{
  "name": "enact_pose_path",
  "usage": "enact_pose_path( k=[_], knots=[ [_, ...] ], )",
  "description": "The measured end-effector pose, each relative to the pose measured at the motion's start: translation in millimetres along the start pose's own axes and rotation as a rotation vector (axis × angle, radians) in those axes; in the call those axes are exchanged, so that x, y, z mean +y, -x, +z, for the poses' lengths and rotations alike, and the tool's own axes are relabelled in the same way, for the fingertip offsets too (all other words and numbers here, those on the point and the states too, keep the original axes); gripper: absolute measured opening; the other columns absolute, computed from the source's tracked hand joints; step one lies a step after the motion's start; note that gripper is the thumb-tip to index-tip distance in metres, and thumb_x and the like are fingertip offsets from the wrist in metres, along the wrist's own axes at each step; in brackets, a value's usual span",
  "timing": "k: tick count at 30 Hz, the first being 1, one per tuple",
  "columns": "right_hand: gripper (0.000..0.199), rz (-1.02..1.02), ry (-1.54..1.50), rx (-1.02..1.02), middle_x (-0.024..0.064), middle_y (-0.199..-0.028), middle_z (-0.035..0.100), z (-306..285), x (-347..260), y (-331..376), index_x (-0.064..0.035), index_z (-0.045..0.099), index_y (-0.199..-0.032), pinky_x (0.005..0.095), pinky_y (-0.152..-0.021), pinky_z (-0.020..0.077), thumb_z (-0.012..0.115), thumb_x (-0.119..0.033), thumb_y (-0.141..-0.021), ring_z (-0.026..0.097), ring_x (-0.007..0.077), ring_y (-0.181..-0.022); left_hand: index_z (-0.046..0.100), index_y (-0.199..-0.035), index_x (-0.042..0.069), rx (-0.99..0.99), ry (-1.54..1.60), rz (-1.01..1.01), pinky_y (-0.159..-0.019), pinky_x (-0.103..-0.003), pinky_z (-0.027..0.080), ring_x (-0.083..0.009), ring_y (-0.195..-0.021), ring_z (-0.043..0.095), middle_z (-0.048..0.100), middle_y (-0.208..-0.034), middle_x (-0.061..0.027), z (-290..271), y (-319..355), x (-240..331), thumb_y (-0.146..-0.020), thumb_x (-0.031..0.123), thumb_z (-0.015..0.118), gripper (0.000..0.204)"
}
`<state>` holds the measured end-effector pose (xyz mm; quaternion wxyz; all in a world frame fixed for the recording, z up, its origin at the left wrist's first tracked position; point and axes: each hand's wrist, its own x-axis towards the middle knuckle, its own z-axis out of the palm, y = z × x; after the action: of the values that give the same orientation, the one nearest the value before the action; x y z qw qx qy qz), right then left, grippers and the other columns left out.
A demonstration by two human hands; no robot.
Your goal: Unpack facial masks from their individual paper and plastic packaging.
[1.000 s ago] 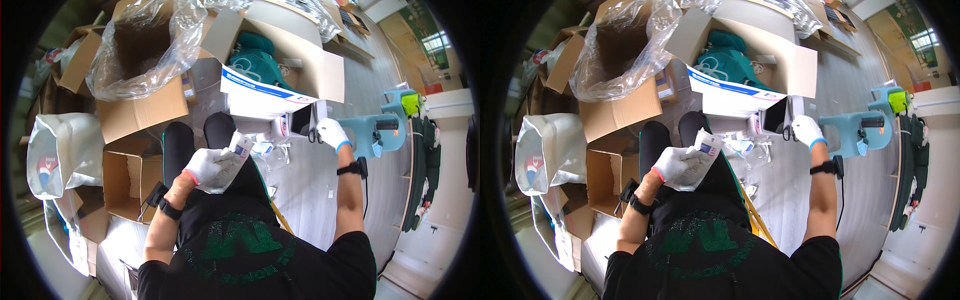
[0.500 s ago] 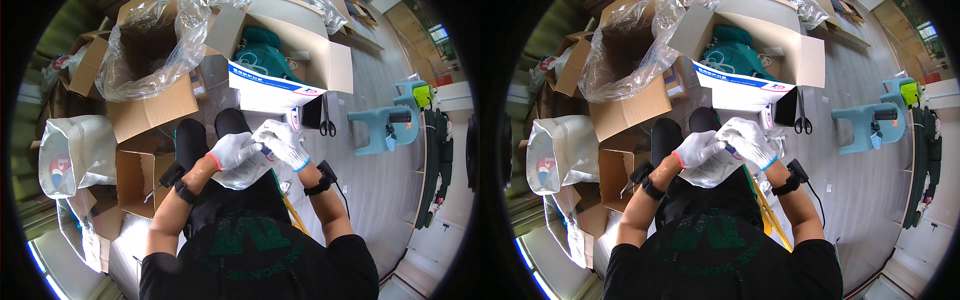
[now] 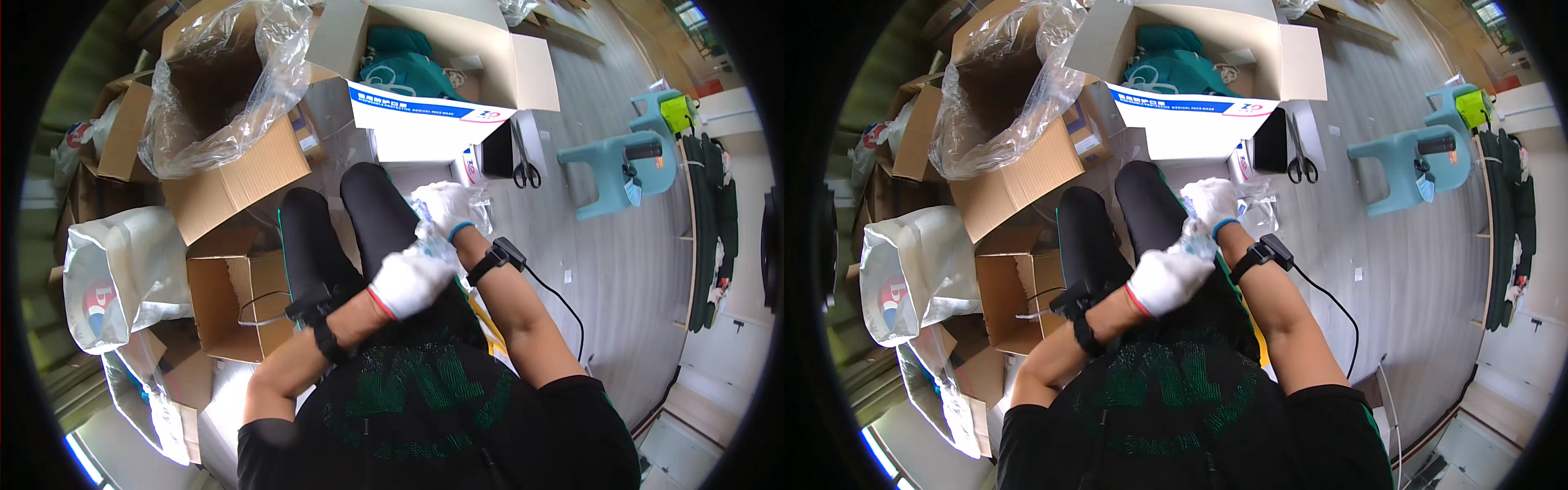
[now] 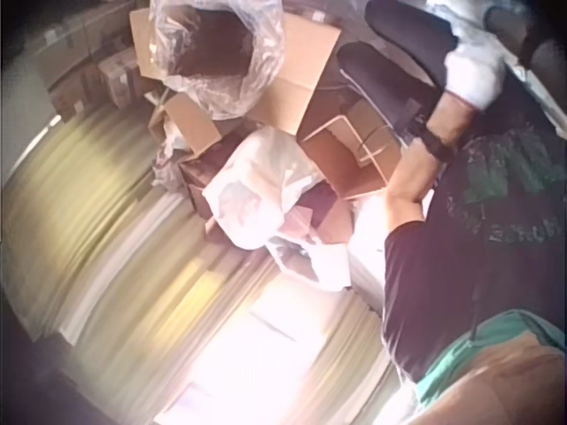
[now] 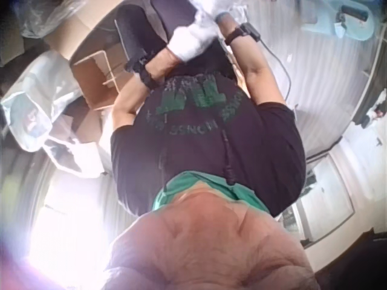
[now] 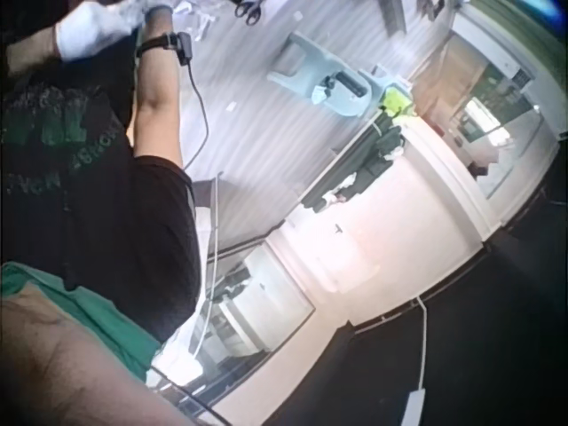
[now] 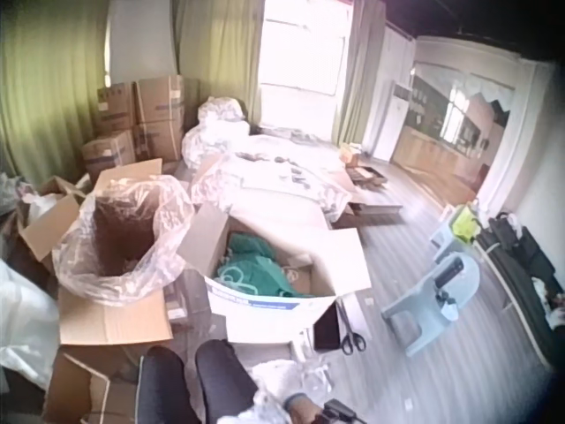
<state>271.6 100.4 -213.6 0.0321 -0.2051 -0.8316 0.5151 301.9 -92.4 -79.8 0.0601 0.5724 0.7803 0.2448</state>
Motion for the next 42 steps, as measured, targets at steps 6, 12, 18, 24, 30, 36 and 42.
enact_pose_path(
  k=[6,12,18,24,30,36,42],
  knots=[
    [0.022,-0.426,0.593,0.061,0.0121,-0.082,0.072,-15,1,29,-0.0044,0.075,-0.101,0.0354,-0.063,0.0556,0.073,-0.024,-0.092,0.068,0.0183,-0.073,0.067,-0.088,0.008,0.366,0.357,-0.185,-0.052,-0.042,0.05,-0.0301,-0.06,0.063,0.058,-0.069,-0.0099,-43,23,9,-0.092,0.015,0.071,0.009],
    [0.017,0.085,-1.144,0.26,0.0042,-0.094,0.07,-84,-96,26,-0.0052,0.071,-0.11,0.028,-0.069,0.0539,0.061,-0.018,-0.106,0.064,0.0136,-0.079,0.065,-0.09,-0.002,0.863,0.8,-0.478,-0.06,-0.029,0.042,-0.007,-0.068,0.043,0.056,-0.071,0.0,-124,-2,-26,-0.108,0.025,0.054,0.034],
    [0.027,-0.413,-0.491,0.472,0.0075,-0.105,0.07,-153,-168,-7,-0.0049,0.063,-0.127,0.0319,-0.076,0.0594,0.064,-0.014,-0.101,0.069,0.0181,-0.087,0.072,-0.104,0.0,0.927,1.604,-0.42,-0.071,-0.028,0.051,-0.0103,-0.077,0.059,0.068,-0.089,-0.0022,-169,-120,-95,-0.108,0.026,0.057,0.03],
    [0.127,-0.547,0.159,0.519,0.0142,-0.115,0.067,-171,-216,-18,-0.0066,0.013,-0.166,0.0328,-0.079,0.0589,0.095,-0.013,-0.069,0.065,0.0181,-0.088,0.067,-0.115,0.002,0.599,2.13,-0.655,-0.076,-0.038,0.06,-0.0232,-0.085,0.071,0.072,-0.099,-0.0099,-162,-213,-157,-0.106,0.036,0.057,0.037],
    [0.074,-0.975,0.454,0.433,0.0147,-0.127,0.069,-198,-233,-59,-0.0075,0.056,-0.14,0.0399,-0.083,0.0593,0.086,-0.01,-0.072,0.07,0.0328,-0.094,0.069,-0.115,-0.003,0.638,1.525,-0.984,-0.08,-0.039,0.056,-0.023,-0.087,0.069,0.072,-0.104,-0.0121,-106,-232,-210,-0.104,0.038,0.057,0.044],
    [0.028,-1.09,0.605,0.32,0.0069,-0.105,0.072,-191,-227,-72,-0.0121,0.075,-0.102,0.039,-0.079,0.0588,0.077,-0.007,-0.075,0.071,0.0271,-0.095,0.068,-0.116,-0.001,0.568,1.672,-1.024,-0.081,-0.039,0.054,-0.0228,-0.092,0.068,0.071,-0.105,-0.0108,-86,-225,-241,-0.101,0.036,0.059,0.041],
    [0.01,-1.015,0.411,0.533,0.012,-0.091,0.071,-194,-210,-116,-0.0062,0.072,-0.092,0.0352,-0.07,0.0568,0.073,-0.003,-0.083,0.07,0.029,-0.079,0.056,-0.118,-0.004,0.745,1.649,-1.057,-0.07,-0.04,0.059,-0.0331,-0.083,0.068,0.063,-0.102,-0.0167,-123,-198,-187,-0.104,0.063,0.043,0.07]
  ],
)
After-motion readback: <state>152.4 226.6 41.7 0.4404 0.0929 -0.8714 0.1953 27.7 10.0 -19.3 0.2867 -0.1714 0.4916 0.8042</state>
